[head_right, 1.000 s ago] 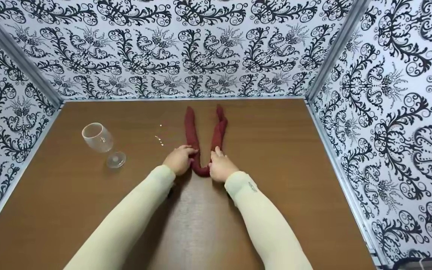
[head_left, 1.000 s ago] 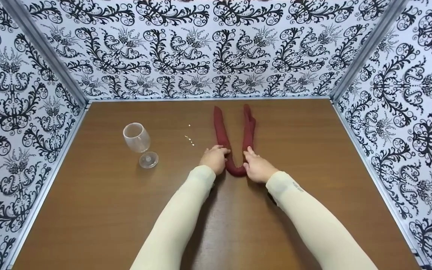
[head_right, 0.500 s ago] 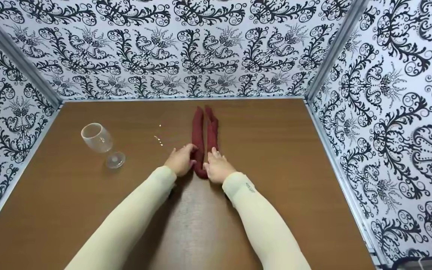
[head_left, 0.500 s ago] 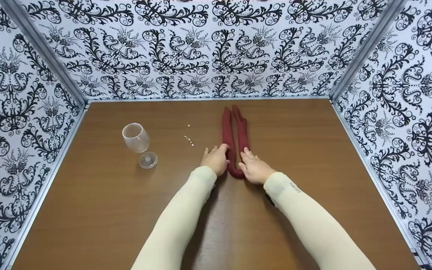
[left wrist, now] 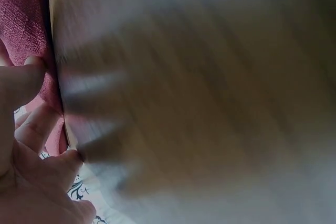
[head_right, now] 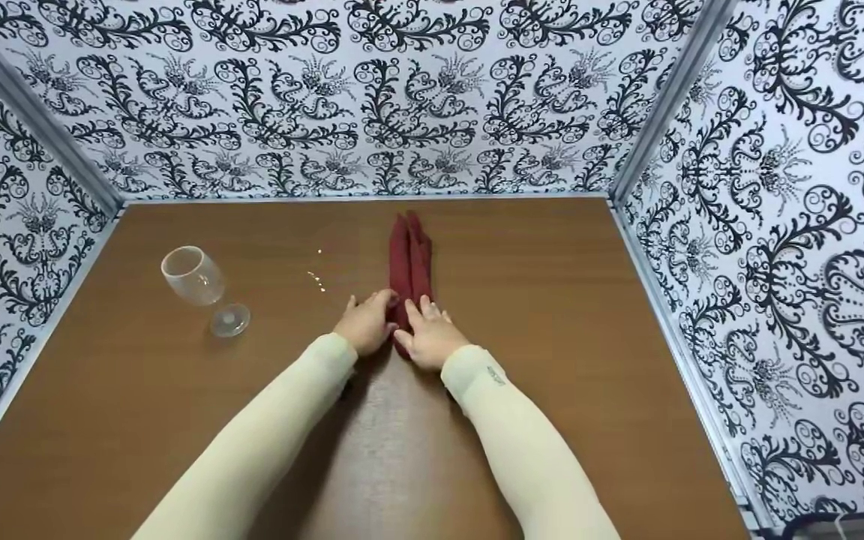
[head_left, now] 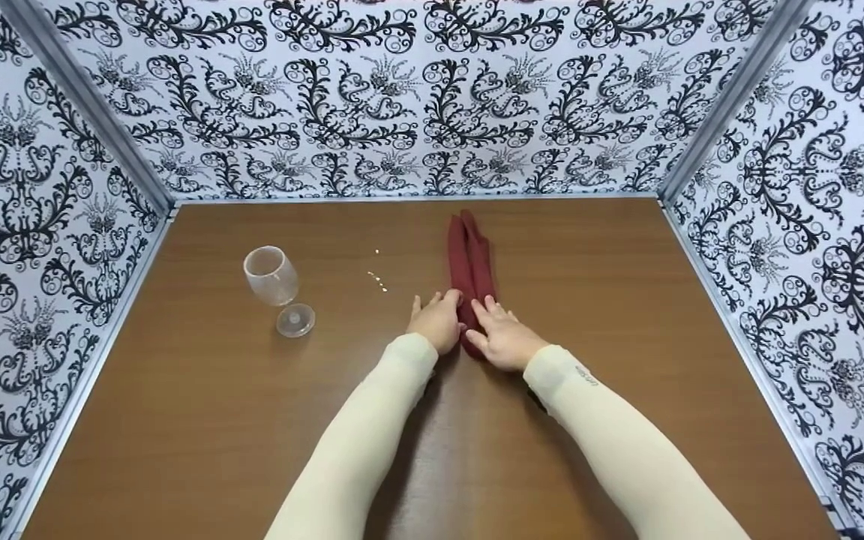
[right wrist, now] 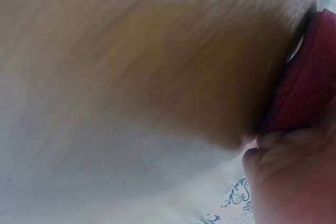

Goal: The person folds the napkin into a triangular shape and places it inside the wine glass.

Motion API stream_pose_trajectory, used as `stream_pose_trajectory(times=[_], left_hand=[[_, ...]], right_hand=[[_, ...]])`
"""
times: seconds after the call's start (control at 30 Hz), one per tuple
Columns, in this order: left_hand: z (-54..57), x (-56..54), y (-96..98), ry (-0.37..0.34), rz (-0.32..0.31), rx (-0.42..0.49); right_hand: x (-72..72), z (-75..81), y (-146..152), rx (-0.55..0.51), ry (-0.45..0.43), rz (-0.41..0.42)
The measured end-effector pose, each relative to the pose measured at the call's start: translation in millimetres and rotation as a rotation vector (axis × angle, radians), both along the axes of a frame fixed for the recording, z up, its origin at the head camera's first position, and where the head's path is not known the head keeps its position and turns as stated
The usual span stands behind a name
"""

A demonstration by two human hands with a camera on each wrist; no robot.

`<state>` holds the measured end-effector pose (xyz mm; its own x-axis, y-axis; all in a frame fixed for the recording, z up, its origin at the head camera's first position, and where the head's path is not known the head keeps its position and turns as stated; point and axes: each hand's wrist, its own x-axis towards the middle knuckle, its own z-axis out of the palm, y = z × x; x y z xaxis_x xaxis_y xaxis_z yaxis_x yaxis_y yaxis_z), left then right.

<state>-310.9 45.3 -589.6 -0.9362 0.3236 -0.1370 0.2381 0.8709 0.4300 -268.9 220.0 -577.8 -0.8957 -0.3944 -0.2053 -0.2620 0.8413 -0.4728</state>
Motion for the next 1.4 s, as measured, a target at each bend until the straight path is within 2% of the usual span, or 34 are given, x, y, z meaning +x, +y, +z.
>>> stream_pose_trajectory(times=[0.3, 0.67, 0.83, 1.0, 1.17, 1.4], left_hand=[[-2.4, -2.0, -1.2, -0.027, -0.006, 0.056], [-2.3, -4.2, -2.6, -0.043, -0.030, 0.036], [-2.6, -3.1, -5.0, -0.028, -0.035, 0.030], [2.1, -0.4, -8.9, -0.009, -0.026, 0.034], [11.4, 3.3, -16.3, 0.042, -0.002, 0.017], [22.1, 8.4, -32.5, 0.170, 0.006, -0.018]], right_hand=[[-0.3, -4.8, -2.9, 0.063, 0.011, -0.007], [-2.0, -8.6, -4.9, 0.109, 0.033, -0.013], [-2.1, -8.7, -8.8, 0.147, 0.062, -0.021], [-0.8, -6.5, -14.2, 0.148, 0.091, -0.036], [-1.3, -10.7, -18.0, 0.174, 0.087, -0.043], [1.7, -14.0, -18.5, 0.157, 0.063, -0.060]])
